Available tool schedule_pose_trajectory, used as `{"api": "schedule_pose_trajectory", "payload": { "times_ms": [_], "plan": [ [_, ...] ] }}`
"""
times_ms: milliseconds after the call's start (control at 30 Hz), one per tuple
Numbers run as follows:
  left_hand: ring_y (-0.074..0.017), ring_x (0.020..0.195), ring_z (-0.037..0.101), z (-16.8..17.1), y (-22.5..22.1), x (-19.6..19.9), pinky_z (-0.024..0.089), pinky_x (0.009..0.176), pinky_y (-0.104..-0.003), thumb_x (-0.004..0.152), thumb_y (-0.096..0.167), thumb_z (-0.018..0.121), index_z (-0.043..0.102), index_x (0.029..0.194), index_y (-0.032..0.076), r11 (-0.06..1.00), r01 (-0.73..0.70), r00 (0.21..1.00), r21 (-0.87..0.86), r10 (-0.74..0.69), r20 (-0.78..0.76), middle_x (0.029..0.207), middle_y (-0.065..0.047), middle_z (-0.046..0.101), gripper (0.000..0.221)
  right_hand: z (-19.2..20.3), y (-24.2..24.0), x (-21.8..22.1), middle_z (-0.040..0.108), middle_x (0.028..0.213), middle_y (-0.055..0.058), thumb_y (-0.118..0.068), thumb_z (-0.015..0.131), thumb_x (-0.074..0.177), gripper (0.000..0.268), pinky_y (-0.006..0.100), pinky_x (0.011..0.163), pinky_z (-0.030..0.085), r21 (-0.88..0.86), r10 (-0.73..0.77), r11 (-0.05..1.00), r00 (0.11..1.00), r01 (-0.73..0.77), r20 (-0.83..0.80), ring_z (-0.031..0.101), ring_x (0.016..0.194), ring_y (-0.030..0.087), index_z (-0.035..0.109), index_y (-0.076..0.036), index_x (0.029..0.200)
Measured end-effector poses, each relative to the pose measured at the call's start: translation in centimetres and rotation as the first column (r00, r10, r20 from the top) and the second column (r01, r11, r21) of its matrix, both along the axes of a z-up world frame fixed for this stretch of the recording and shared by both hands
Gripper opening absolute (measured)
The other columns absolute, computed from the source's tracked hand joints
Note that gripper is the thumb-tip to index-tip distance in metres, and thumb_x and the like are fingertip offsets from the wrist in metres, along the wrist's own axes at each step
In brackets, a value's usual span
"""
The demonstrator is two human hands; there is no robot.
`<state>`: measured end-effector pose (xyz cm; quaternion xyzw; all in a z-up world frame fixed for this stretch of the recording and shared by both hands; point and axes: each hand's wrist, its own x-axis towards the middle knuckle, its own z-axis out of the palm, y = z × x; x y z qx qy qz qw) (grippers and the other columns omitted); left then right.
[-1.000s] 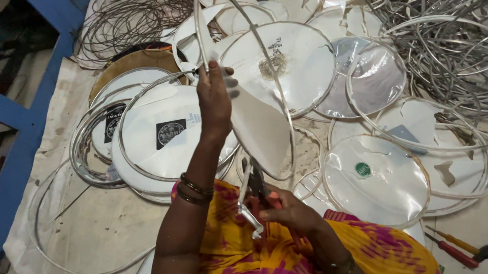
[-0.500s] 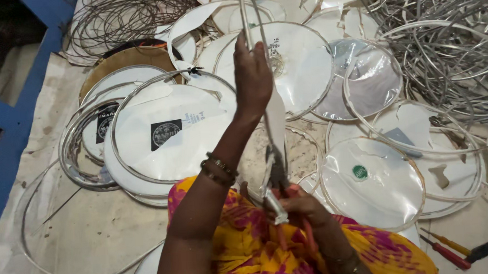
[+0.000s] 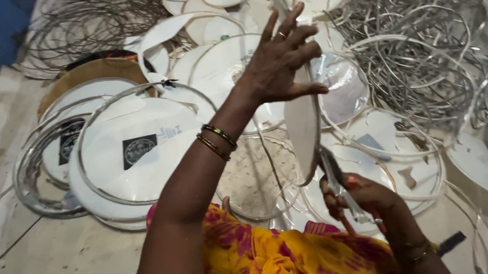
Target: The person assembles drum heads by inserting a plastic film into a metal ring and using a tool to tuck the edges into the frame.
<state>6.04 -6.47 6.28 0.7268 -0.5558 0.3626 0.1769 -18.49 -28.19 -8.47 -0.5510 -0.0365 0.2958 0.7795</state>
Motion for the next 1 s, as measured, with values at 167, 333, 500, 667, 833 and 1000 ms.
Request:
{"api": "schedule_pose_trajectory", "payload": {
  "times_ms": [167,333,500,667,833,1000],
  "plan": [
    [-0.0369,0.144,0.036,-0.9,-0.7,1.0,0.002,0.124,-0.064,0.090,0.092,0.056,0.068,0.111,0.014,0.988,-0.132,0.988,-0.079,0.138,0.068,0.118,-0.011,0.056,0.082,-0.6,-3.1,0.3,0.062,0.096,-0.001,-0.017,0.072,0.080,0.047,0.030,0.075,0.051,-0.363,-0.207,0.899,0.969,0.243,0.137,0.059,0.084,0.009,0.059,-0.006,0.124],
    [-0.0350,0.134,0.041,-0.9,-1.3,2.1,0.002,0.119,-0.066,0.084,0.095,0.060,0.070,0.111,0.013,0.966,-0.210,0.971,-0.149,0.224,0.087,0.112,-0.012,0.055,0.087,0.4,0.3,1.5,0.063,0.085,0.014,-0.015,0.069,0.088,0.035,0.048,0.063,0.050,-0.760,-0.167,0.474,0.892,0.446,0.419,0.061,0.074,0.031,0.054,-0.006,0.119],
    [-0.0342,0.134,0.042,-0.7,-1.5,2.1,0.006,0.119,-0.065,0.082,0.091,0.063,0.073,0.107,0.014,0.930,-0.320,0.946,-0.181,0.323,-0.013,0.113,-0.011,0.059,0.081,1.0,3.1,3.2,0.061,0.094,0.021,-0.005,0.064,0.084,0.027,0.055,0.077,0.049,-0.605,0.026,-0.047,0.606,0.795,0.795,0.060,0.089,0.042,0.053,-0.003,0.109],
    [-0.0371,0.127,0.045,-0.5,-2.4,2.6,0.009,0.117,-0.066,0.081,0.092,0.062,0.075,0.110,0.011,0.860,-0.439,0.892,-0.261,0.453,-0.006,0.115,-0.014,0.060,0.087,1.5,4.1,6.0,0.061,0.093,0.023,-0.010,0.070,0.085,0.031,0.058,0.071,0.046,-0.499,0.029,-0.310,0.533,0.809,0.846,0.061,0.089,0.043,0.054,-0.002,0.109],
    [-0.0379,0.129,0.045,-0.4,-1.7,3.4,0.014,0.112,-0.069,0.081,0.090,0.061,0.074,0.112,0.011,0.817,-0.543,0.839,-0.195,0.535,-0.092,0.116,-0.016,0.062,0.086,0.9,3.7,7.7,0.063,0.097,0.013,-0.015,0.072,0.088,0.040,0.048,0.079,0.051,-0.505,-0.301,0.235,0.556,0.831,0.775,0.063,0.089,0.029,0.052,-0.003,0.120],
    [-0.0378,0.130,0.044,-0.7,0.2,4.8,0.019,0.109,-0.070,0.084,0.088,0.061,0.072,0.121,0.014,0.813,-0.531,0.844,-0.240,0.532,-0.065,0.122,-0.019,0.061,0.084,-0.2,3.3,8.3,0.056,0.098,0.009,-0.015,0.069,0.097,0.042,0.042,0.080,0.050,0.252,-0.528,0.843,0.820,0.475,0.220,0.057,0.086,0.021,0.052,-0.001,0.133]
  ]
}}
